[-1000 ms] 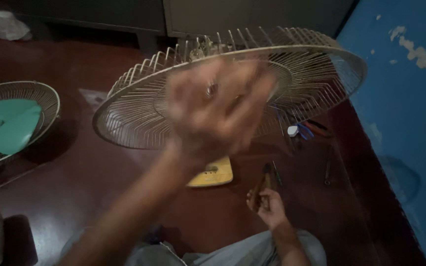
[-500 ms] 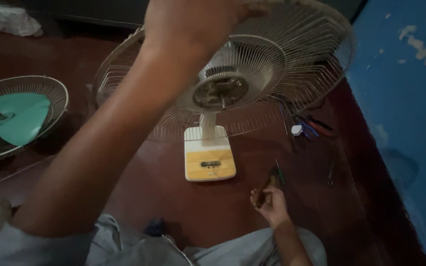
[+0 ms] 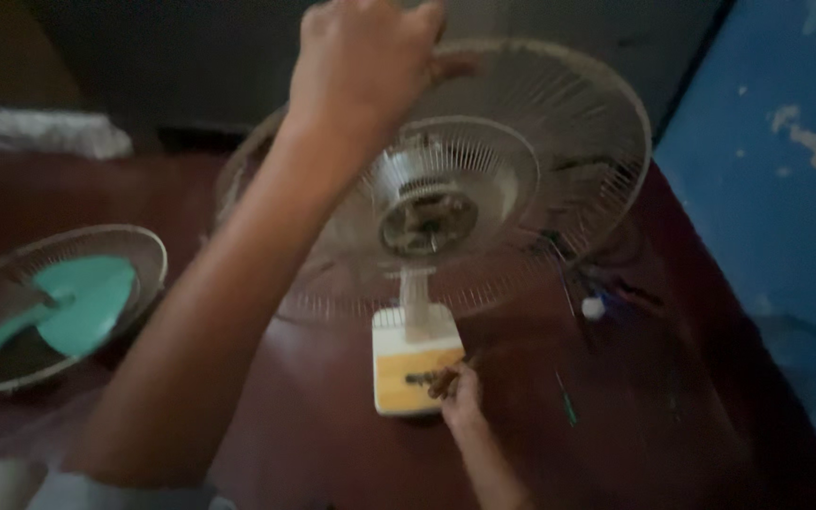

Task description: The person disassembles an electric fan by removing the front grill and fan blades, then reassembles it by placing the blades back onto the motor shaft and reattaching the front grill. The person uses pliers and a screwdriver to loosen and tighten components.

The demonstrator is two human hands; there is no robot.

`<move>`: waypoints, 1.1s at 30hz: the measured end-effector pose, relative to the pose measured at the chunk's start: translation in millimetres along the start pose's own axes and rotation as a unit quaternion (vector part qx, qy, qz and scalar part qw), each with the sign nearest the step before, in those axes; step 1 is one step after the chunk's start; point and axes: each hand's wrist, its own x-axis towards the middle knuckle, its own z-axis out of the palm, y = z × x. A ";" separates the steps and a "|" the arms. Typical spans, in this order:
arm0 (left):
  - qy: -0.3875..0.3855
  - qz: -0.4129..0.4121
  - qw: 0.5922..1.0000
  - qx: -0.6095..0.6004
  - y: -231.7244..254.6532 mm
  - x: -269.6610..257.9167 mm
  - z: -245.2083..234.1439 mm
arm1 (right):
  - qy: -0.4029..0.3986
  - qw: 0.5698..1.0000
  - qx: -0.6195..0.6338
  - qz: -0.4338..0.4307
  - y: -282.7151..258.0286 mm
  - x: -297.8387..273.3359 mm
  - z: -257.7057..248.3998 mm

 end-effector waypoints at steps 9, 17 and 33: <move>-0.159 -0.066 0.985 -0.004 -5.7 23.4 3.0 | 0.067 0.995 -0.067 -0.023 10.0 17.8 24.9; -0.267 -0.137 0.954 -0.025 -43.5 64.6 27.2 | 0.085 0.992 -0.092 -0.006 -4.0 8.6 20.0; -0.342 -0.219 0.908 -0.100 -104.4 87.3 102.7 | 0.113 0.988 -0.103 0.011 -20.0 28.2 19.7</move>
